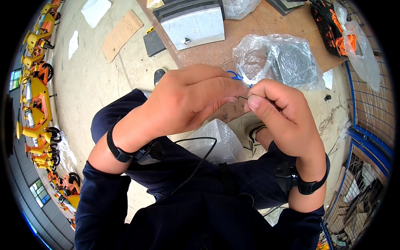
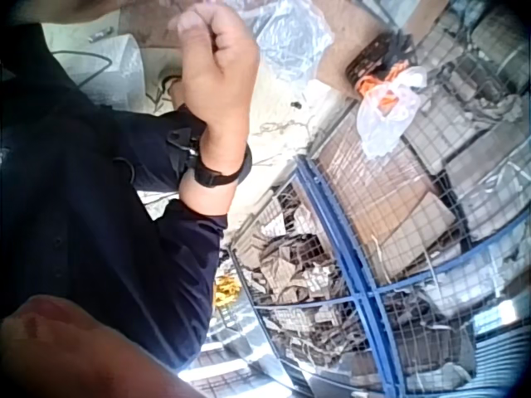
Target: The person uses blue scissors to cut a wire tie and then manipulates a small component and wire with both hands.
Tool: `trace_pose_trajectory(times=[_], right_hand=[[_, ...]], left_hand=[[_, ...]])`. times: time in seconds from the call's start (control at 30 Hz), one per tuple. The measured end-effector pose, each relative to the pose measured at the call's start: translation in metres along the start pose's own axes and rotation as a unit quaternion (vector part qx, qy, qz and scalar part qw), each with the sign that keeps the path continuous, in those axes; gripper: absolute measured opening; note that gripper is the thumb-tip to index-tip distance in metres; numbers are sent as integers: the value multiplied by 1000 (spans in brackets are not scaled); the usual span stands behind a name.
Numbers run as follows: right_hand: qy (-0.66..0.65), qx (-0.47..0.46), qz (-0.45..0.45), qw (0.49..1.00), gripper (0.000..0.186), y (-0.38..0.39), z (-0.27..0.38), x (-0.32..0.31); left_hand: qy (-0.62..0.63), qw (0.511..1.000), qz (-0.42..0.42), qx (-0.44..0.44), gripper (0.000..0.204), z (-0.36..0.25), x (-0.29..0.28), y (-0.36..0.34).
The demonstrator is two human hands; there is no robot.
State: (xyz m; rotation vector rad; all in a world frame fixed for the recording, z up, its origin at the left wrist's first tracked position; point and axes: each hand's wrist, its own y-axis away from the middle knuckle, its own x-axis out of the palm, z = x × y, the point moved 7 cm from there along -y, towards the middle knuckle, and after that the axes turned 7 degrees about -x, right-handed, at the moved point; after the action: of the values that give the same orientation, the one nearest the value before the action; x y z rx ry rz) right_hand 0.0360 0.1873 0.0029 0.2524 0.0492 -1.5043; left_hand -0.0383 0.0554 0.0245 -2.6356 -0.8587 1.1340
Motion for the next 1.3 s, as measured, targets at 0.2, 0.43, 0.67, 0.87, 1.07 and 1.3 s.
trace_pose_trajectory(times=[0.2,0.43,0.67,0.87,1.07,1.3], right_hand=[[-25,7,2,1000,16,-1,0,-1],[255,-236,-133,928,17,-9,29,-6],[255,-242,-142,925,11,-4,31,1],[277,-240,-192,910,14,-2,30,8],[44,-58,-89,993,16,-6,-8,24],[-261,55,-120,956,23,-10,-32,30]], left_hand=[[57,997,28,-38,18,10,8,0],[288,893,126,-321,15,26,15,7],[322,879,92,-341,18,36,16,7],[347,860,11,-374,18,44,14,8],[320,897,-50,-299,16,52,8,7],[265,933,-27,-243,26,29,22,14]])
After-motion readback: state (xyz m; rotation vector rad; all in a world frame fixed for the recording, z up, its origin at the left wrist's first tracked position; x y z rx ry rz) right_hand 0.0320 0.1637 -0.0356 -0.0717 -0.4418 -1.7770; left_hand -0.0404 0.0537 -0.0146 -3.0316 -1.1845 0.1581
